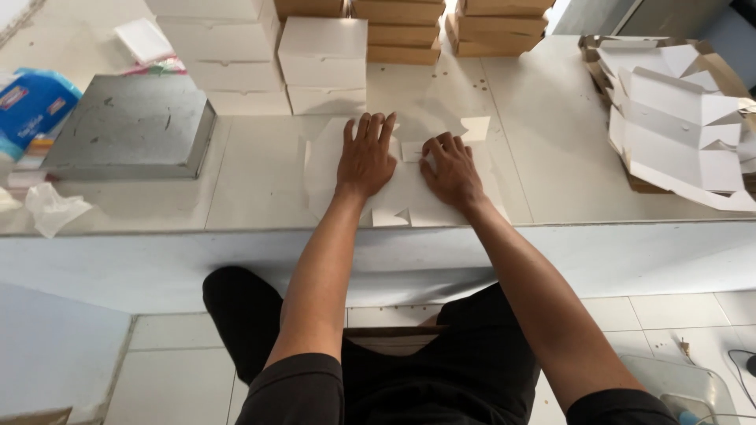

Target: The person folds flat white cardboard sheets into small rectangular boxes by hand. They fold the side flaps, tuck the tabs, and close the lids, then place the finished boxes into a stack on the table.

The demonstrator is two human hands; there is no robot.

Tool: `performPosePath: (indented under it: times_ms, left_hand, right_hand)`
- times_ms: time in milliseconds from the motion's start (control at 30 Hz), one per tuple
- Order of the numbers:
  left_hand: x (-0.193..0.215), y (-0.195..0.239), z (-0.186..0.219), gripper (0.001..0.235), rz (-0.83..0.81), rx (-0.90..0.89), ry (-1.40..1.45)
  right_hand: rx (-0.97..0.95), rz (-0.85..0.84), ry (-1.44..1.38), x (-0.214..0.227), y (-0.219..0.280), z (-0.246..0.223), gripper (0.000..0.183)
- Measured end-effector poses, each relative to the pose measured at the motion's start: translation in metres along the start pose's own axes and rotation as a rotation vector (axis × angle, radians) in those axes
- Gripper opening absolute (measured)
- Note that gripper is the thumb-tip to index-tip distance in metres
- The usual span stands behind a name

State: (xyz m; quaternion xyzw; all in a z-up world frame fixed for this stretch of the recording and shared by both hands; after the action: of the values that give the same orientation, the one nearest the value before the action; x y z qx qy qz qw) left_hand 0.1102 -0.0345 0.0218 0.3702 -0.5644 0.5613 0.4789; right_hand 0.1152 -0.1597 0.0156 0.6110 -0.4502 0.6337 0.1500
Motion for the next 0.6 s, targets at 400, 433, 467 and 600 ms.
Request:
performPosePath:
  times_ms: [400, 433, 467, 600]
  left_hand:
    - [-0.001, -0.001, -0.002, 0.03, 0.272, -0.086, 0.175]
    - [-0.006, -0.003, -0.001, 0.028, 0.287, -0.104, 0.111]
    - [-0.013, -0.003, 0.001, 0.031, 0.297, -0.118, 0.048]
    - [-0.007, -0.004, -0.004, 0.024, 0.242, -0.034, 0.106]
  right_hand:
    - [0.277, -0.019, -0.365, 0.104, 0.012, -0.07, 0.012]
    - [0.287, 0.103, -0.371, 0.15, 0.023, -0.092, 0.009]
    - [0.294, 0.219, -0.378, 0.195, 0.036, -0.112, 0.008]
    - [0.341, 0.145, -0.439, 0.241, 0.049, -0.148, 0.007]
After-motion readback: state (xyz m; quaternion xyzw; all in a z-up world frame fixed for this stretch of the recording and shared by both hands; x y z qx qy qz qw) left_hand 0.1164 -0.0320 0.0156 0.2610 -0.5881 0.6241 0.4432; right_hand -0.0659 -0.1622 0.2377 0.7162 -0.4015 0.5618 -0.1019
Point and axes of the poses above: each hand's wrist, its own y-axis away from the middle knuckle, its own x-axis out of the back of the hand, z = x × y, the point moved 7 cm from there along -y, towards the middle knuckle, and after that the axes turned 7 degrees about x, right-handed, at the moved point
